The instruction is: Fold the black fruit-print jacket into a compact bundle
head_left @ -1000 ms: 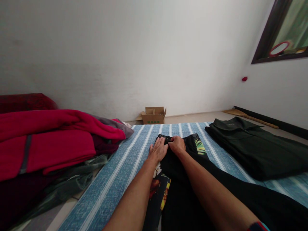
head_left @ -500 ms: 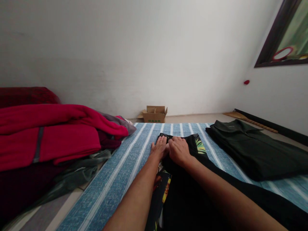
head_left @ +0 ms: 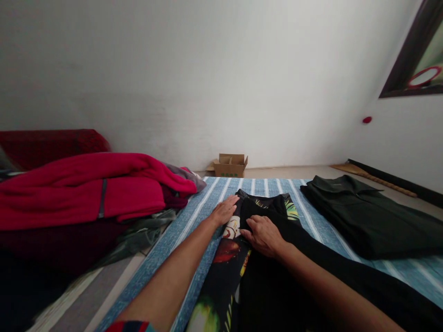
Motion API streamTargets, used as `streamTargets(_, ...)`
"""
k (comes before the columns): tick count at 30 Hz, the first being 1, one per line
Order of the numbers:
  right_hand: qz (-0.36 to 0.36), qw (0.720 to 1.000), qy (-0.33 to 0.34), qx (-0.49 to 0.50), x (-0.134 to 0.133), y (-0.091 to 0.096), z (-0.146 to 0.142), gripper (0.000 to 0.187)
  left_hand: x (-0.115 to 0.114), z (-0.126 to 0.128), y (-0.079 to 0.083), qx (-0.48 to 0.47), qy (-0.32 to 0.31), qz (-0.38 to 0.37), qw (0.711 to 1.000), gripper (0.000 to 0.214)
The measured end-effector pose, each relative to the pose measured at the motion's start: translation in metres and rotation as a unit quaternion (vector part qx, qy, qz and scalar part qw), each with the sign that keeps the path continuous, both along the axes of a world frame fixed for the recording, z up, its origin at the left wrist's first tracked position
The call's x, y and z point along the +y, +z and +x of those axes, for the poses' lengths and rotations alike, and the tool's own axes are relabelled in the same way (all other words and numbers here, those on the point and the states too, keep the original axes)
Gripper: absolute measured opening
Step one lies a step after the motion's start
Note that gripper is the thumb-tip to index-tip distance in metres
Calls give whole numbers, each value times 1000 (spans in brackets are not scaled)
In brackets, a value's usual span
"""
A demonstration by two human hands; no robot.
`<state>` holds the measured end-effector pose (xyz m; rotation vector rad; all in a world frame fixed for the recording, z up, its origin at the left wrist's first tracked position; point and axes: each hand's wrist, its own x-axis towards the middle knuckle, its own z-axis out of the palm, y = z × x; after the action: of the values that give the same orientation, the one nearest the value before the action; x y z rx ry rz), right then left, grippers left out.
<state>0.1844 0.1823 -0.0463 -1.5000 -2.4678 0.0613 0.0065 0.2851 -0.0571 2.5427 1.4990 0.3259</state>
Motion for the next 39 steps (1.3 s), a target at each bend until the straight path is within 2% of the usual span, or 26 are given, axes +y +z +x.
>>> streamTargets(4,54,997,46,-1,-24,7,2,36,-19,-5,-4,10,-16,4,1000,48)
streamTargets(9,82,994,63,-21,-47,6,-1,29,-33,1,-16,28,13,-13,999,46)
streamTargets(12,82,993,71,-38,-53,3,-1,22,-36,5,-20,29,36,-11,999,45)
streamTargets(16,61,994,78,-37,-57,-1,4,29,-40,7,-24,34,51,-8,998,44)
streamTargets(21,70,995,70,-22,-57,-5,6,30,-60,-4,-27,46,34,-4,998,44)
streamTargets(25,76,995,62,-36,-56,-7,4,27,-87,-14,-21,60,-22,-8,998,39)
streamTargets(28,83,992,63,-71,-54,-6,2,26,-106,-16,-15,63,-38,-13,997,38)
streamTargets(34,76,990,56,-102,-50,-4,1,19,-130,-8,-10,44,28,-44,998,48)
streamTargets(39,58,992,53,-94,-51,-5,6,26,-153,-5,4,34,44,-64,996,47)
